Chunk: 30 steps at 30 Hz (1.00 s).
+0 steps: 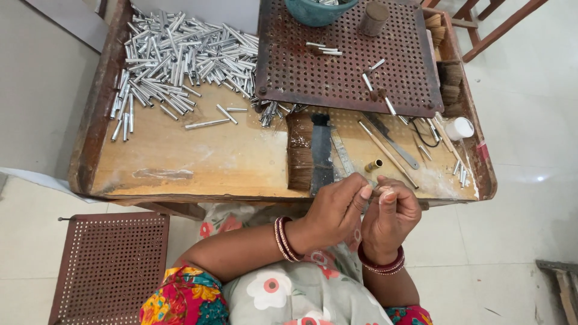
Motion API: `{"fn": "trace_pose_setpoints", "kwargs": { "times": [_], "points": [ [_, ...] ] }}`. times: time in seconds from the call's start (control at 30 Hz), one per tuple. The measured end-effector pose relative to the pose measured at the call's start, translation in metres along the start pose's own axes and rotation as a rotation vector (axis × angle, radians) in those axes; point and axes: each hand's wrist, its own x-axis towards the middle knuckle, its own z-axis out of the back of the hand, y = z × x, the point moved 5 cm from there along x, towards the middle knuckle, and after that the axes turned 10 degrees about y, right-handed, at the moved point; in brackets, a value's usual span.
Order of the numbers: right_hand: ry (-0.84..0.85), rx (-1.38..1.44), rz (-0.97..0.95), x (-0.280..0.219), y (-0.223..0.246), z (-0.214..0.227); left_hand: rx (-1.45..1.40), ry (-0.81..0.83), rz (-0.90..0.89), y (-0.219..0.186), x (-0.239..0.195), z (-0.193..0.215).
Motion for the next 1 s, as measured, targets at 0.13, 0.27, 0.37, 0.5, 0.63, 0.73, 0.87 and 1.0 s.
{"fn": "trace_pose_setpoints", "kwargs": {
  "times": [0.13,0.27,0.37,0.5,0.63,0.73,0.87,1.0],
  "points": [
    [0.126,0.107,-0.028,0.009,0.013,-0.01,0.021,-0.055,-0.129,-0.025,0.003,0.013],
    [0.261,-0.159,-0.038,0.006,0.009,-0.002,0.017,-0.018,-0.105,-0.021,0.001,0.013],
    [0.237,-0.321,0.057,0.0,0.011,-0.01,0.003,-0.025,-0.094,-0.02,-0.003,0.014],
    [0.154,-0.503,0.183,-0.013,0.009,-0.025,0.026,0.015,-0.092,-0.013,-0.014,0.016],
    [0.177,-0.427,0.234,-0.008,-0.009,-0.014,0.508,0.093,-0.17,-0.013,-0.001,0.072],
    [0.082,-0.307,0.265,0.0,-0.009,0.004,0.967,-0.031,0.196,0.033,0.019,0.155],
    [0.093,-0.365,0.184,0.006,-0.008,0.008,1.276,-0.059,0.326,0.069,0.031,0.223],
    [0.093,-0.397,0.172,0.008,-0.006,0.002,1.458,-0.039,0.283,0.082,0.034,0.223]
  ]
}}
